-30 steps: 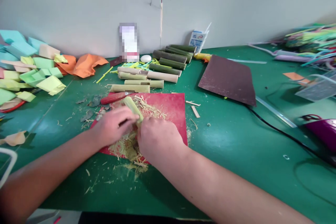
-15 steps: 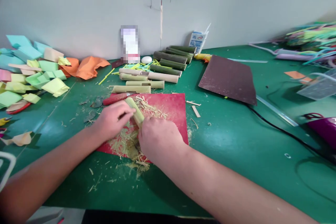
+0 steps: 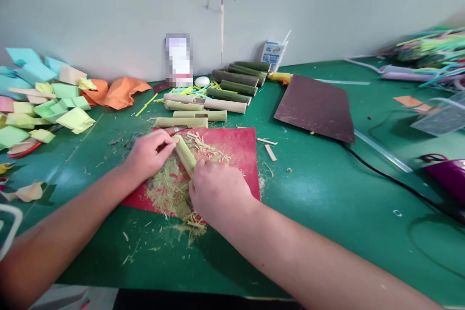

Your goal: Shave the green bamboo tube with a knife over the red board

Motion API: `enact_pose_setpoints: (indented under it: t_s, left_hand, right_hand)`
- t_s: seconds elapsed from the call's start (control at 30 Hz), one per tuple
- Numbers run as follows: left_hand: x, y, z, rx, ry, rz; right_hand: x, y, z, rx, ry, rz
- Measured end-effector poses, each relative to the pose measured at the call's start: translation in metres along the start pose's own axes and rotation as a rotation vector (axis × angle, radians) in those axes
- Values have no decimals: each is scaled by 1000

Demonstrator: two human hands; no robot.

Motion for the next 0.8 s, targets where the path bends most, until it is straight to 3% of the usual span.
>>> enact_pose_setpoints:
  t_s: [0.1,0.27,0.37,0.4,0.53,0.67,0.8]
  left_hand:
    - [5,-5,-9,72,-83,110]
    - [9,3,-6,1,-16,-11]
    - [9,-5,-8,43,-78,132]
    - [8,-4,-7,42,-84,132]
    - [6,6,-2,-38,-20,-35]
    - [12,-6,-17,31,-132,198]
    - [9,4,-1,-1,-45,60]
  right_hand:
    - [0,-1,1,-2,29,-2]
    - [0,-2,-1,4,18,-18]
    - [0,-2,0,-6,42,-32]
    - [-1,-2,0,-3,43,-37]
    - [-1,-2,-2,22,18,-47]
    - [-1,-4,-2,-1,41,-80]
    - [-1,-4,-3,32,23,-93]
Point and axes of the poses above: each hand's wrist, its own x-axis away from the middle knuckle, its own y-axis out of the back of the hand, z = x × y, the point moved 6 cm from there along -x, towards the middle knuckle, and after that the axes turned 12 degrees about -x, right-handed, at the moved point
